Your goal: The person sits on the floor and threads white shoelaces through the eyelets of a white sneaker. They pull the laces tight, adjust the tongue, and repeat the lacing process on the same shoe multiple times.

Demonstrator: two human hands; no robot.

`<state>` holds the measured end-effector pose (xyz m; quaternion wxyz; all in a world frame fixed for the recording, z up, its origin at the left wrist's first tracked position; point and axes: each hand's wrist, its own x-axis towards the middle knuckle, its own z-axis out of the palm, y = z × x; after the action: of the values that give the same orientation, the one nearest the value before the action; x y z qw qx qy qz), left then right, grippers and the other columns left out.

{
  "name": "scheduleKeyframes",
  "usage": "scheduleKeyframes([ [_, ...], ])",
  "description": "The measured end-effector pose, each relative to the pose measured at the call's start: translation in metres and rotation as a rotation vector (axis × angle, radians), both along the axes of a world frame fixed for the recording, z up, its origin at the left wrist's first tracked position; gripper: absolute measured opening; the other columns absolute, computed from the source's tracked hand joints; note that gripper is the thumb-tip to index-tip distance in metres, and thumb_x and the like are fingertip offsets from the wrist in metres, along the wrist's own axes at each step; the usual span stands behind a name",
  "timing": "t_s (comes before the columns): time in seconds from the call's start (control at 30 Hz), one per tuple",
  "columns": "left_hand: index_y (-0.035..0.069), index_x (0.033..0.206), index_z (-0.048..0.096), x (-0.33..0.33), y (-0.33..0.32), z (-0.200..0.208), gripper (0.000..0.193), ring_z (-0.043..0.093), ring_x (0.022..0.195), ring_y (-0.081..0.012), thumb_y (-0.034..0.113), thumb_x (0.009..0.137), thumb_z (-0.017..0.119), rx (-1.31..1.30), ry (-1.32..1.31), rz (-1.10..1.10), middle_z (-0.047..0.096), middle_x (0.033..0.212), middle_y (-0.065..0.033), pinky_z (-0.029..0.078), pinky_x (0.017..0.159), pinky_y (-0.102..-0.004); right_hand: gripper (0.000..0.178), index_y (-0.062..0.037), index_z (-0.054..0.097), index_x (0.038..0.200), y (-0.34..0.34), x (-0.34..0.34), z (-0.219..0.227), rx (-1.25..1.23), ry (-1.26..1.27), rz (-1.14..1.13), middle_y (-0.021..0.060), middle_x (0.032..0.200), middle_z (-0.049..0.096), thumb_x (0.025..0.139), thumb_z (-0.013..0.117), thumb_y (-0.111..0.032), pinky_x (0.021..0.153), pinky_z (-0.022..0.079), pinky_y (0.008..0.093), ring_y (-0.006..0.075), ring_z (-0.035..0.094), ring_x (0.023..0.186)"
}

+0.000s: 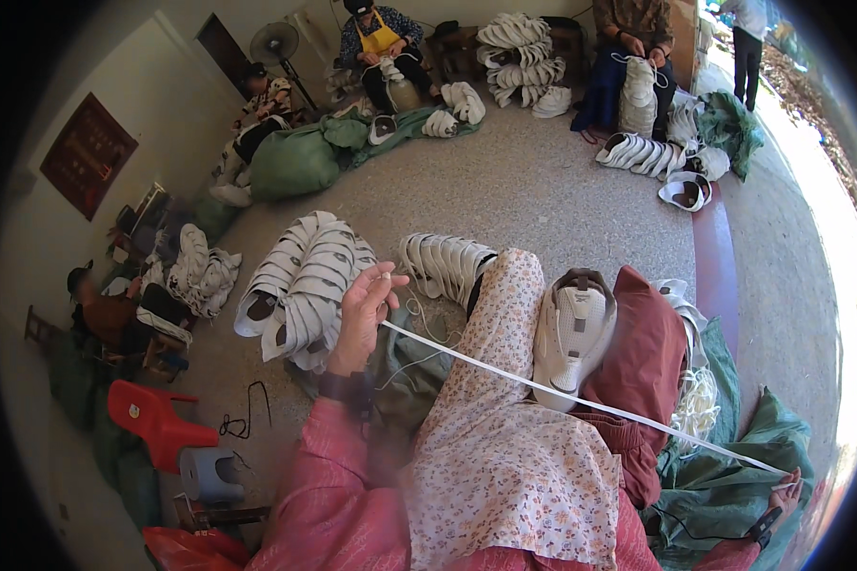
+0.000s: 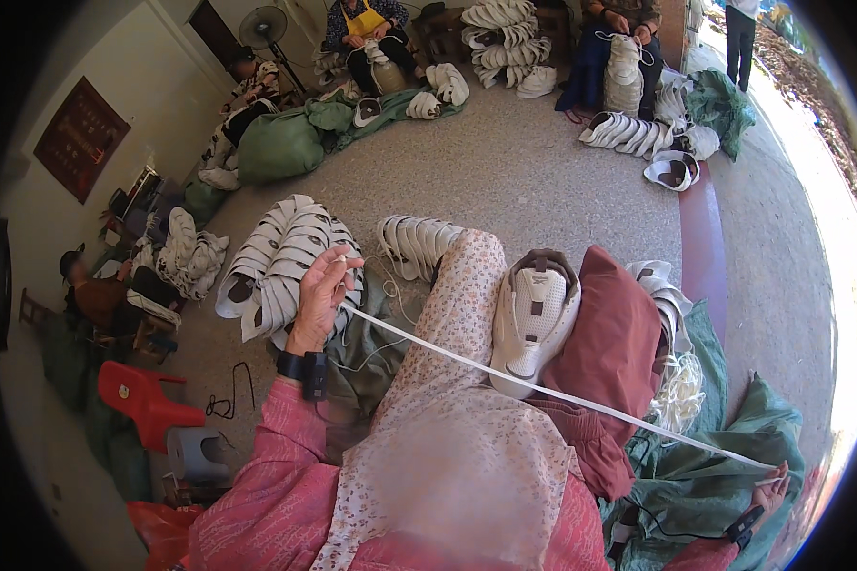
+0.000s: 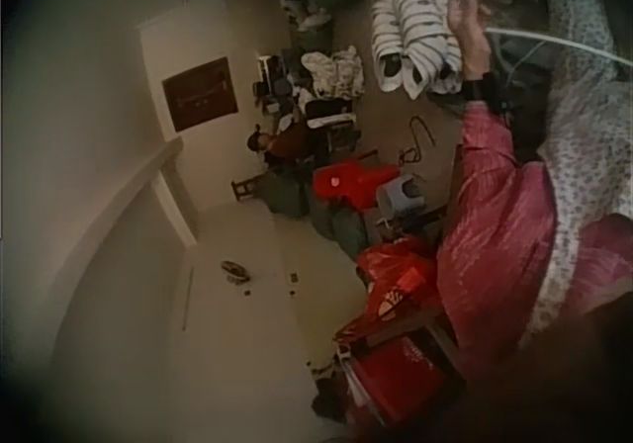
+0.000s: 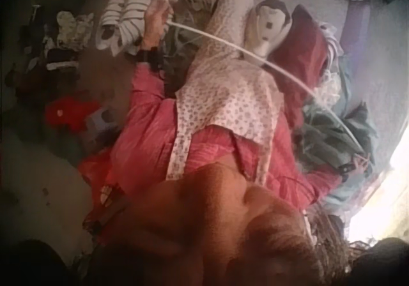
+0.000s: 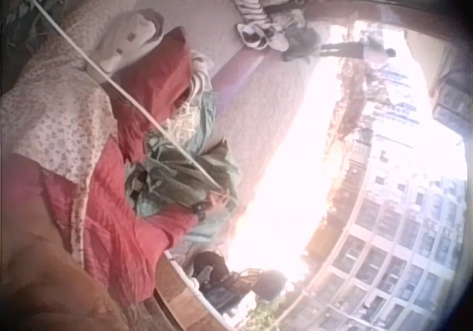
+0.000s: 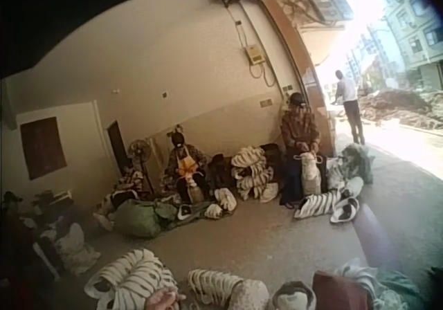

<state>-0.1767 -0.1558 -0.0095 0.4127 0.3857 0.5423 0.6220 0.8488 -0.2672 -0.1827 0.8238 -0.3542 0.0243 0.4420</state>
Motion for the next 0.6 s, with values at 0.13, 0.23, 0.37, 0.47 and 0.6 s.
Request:
scheduleKeyframes([
  [0.13, 0.001, 0.123, 0.059, 0.007, -0.003, 0.007, 0.029, 0.053, 0.067, -0.0022, 0.015, 0.098, 0.060, 0.007, 0.080, 0.007, 0.071, 0.100, -0.0101, 0.028, 0.047, -0.0134, 0.045, 0.0048, 0.041, 0.142, -0.012, -0.012, 0.029, -0.161, -0.141, -0.294, 0.0192, 0.136, 0.054, 0.104, 0.045, -0.018, 0.103, 0.049, 0.0421, 0.0287, 0.057, 0.119],
  [0.23, -0.001, 0.119, 0.061, 0.016, -0.002, 0.018, 0.026, 0.054, 0.068, -0.0036, 0.014, 0.097, 0.060, -0.016, 0.167, -0.066, 0.072, 0.099, -0.0110, 0.035, 0.051, -0.0143, 0.045, 0.0037, 0.042, 0.142, -0.014, -0.025, 0.049, -0.101, -0.317, -0.242, 0.0151, 0.129, 0.057, 0.103, 0.047, -0.019, 0.100, 0.049, 0.0370, 0.0239, 0.058, 0.112],
  [0.37, -0.001, 0.117, 0.062, 0.053, 0.021, 0.037, 0.023, 0.056, 0.072, -0.0053, 0.008, 0.097, 0.060, 0.032, 0.352, -0.247, 0.073, 0.101, -0.0099, 0.048, 0.067, -0.0197, 0.046, 0.0022, 0.043, 0.143, 0.025, -0.076, 0.069, 0.102, -0.676, 0.067, 0.0095, 0.120, 0.061, 0.102, 0.050, -0.019, 0.096, 0.049, 0.0303, 0.0175, 0.060, 0.104],
  [0.47, -0.001, 0.109, 0.062, 0.106, 0.036, 0.065, 0.015, 0.057, 0.072, -0.0055, 0.008, 0.097, 0.060, 0.064, 0.396, -0.391, 0.073, 0.096, -0.0073, 0.049, 0.067, -0.0204, 0.050, 0.0001, 0.046, 0.142, 0.112, -0.200, 0.115, 0.118, -0.717, 0.439, 0.0026, 0.100, 0.063, 0.098, 0.059, -0.019, 0.081, 0.051, 0.0232, 0.0095, 0.060, 0.086],
  [0.6, 0.000, 0.101, 0.061, 0.162, 0.036, 0.084, 0.009, 0.063, 0.075, -0.0085, 0.008, 0.096, 0.063, 0.078, 0.565, -0.511, 0.073, 0.094, -0.0101, 0.052, 0.070, -0.0222, 0.022, 0.0021, 0.063, 0.112, 0.159, -0.463, 0.214, 0.128, -0.854, 0.730, 0.0062, 0.088, 0.066, 0.093, 0.063, -0.010, 0.072, 0.054, 0.0256, 0.0114, 0.065, 0.076],
])
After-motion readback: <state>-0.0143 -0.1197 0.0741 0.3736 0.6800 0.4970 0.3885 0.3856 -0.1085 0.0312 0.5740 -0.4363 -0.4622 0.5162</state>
